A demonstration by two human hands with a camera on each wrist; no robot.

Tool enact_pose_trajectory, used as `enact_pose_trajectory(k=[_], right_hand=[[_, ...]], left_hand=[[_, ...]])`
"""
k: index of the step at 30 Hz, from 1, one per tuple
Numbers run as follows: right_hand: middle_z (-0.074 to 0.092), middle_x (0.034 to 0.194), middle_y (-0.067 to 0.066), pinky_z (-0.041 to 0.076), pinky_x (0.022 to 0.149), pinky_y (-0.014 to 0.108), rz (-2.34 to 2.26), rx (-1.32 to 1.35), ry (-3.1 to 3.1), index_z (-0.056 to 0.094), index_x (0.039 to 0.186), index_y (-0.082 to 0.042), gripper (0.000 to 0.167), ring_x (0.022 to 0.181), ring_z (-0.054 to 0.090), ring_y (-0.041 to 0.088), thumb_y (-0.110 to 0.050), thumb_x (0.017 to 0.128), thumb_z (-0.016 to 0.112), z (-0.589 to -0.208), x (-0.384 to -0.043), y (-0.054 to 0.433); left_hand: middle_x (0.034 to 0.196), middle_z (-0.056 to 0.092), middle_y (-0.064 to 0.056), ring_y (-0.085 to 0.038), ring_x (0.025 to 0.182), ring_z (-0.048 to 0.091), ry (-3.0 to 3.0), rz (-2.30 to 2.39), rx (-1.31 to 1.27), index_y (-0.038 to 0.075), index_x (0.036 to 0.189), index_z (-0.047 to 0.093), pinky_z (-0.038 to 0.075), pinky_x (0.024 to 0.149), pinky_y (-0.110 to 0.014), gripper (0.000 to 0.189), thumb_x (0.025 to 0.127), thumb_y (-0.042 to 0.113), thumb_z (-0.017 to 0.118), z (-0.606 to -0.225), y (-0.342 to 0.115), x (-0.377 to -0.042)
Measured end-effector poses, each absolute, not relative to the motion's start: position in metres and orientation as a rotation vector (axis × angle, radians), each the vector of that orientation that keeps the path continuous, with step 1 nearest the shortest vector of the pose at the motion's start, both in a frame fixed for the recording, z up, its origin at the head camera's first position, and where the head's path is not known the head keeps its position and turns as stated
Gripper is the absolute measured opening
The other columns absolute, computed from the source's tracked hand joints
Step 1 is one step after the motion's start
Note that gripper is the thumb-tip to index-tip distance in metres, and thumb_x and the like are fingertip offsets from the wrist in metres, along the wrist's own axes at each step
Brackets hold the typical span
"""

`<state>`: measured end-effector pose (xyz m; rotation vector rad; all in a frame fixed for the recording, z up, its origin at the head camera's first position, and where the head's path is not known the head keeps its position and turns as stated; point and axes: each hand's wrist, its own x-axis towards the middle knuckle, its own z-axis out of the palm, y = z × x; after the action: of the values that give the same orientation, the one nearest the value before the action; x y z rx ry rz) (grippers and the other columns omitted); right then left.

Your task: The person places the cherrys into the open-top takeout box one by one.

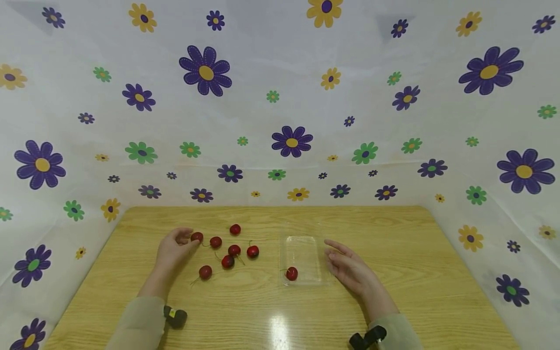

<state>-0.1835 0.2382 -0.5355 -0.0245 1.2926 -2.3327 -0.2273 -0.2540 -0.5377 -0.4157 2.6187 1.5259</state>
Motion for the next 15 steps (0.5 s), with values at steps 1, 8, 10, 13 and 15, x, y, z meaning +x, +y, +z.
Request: enact_pose_trajectory(k=[1, 8, 10, 13, 15], right_hand=[[0.069, 0.112, -0.005, 0.058, 0.090, 0.019, -2.331, -0.026, 1.295, 0.066, 0.129, -0.024, 0.042, 0.097, 0.068, 0.004, 0.005, 0.110, 0.044, -0.5354, -0.1834, 0.2381], [0.068, 0.112, -0.005, 0.058, 0.091, 0.019, -2.323, 0.000, 1.309, 0.066, 0.129, -0.025, 0.041, 0.098, 0.067, 0.004, 0.004, 0.110, 0.044, -0.5348, -0.1830, 0.2373], [0.069, 0.112, -0.005, 0.058, 0.091, 0.019, -2.324, -0.004, 1.308, 0.065, 0.130, -0.024, 0.041, 0.098, 0.067, 0.004, 0.004, 0.111, 0.044, -0.5347, -0.1829, 0.2372], [0.069, 0.112, -0.005, 0.058, 0.091, 0.019, -2.329, -0.023, 1.293, 0.065, 0.131, -0.023, 0.041, 0.098, 0.067, 0.004, 0.005, 0.111, 0.043, -0.5350, -0.1829, 0.2377], [0.068, 0.112, -0.005, 0.058, 0.092, 0.019, -2.332, -0.041, 1.286, 0.065, 0.131, -0.023, 0.041, 0.099, 0.067, 0.004, 0.005, 0.111, 0.042, -0.5357, -0.1831, 0.2381]], left_hand=[[0.140, 0.058, -0.021, -0.034, 0.123, 0.056, 2.626, 1.517, -0.409, 0.004, 0.144, 0.057, 0.051, 0.091, -0.033, 0.052, 0.099, 0.024, 0.073, -0.5388, -0.2545, -0.2276], [0.130, 0.062, -0.020, -0.032, 0.116, 0.057, 2.683, 1.466, -0.380, 0.003, 0.140, 0.062, 0.049, 0.086, -0.031, 0.048, 0.098, 0.022, 0.073, -0.5446, -0.2555, -0.2296], [0.131, 0.061, -0.021, -0.033, 0.117, 0.056, 2.687, 1.463, -0.375, 0.003, 0.140, 0.062, 0.050, 0.087, -0.033, 0.049, 0.097, 0.024, 0.074, -0.5452, -0.2558, -0.2299], [0.131, 0.061, -0.021, -0.033, 0.118, 0.056, 2.688, 1.456, -0.368, 0.004, 0.139, 0.062, 0.050, 0.091, -0.037, 0.050, 0.097, 0.026, 0.076, -0.5452, -0.2556, -0.2301], [0.130, 0.061, -0.021, -0.034, 0.118, 0.056, 2.701, 1.448, -0.358, 0.003, 0.138, 0.064, 0.049, 0.091, -0.037, 0.049, 0.096, 0.026, 0.076, -0.5447, -0.2552, -0.2303]])
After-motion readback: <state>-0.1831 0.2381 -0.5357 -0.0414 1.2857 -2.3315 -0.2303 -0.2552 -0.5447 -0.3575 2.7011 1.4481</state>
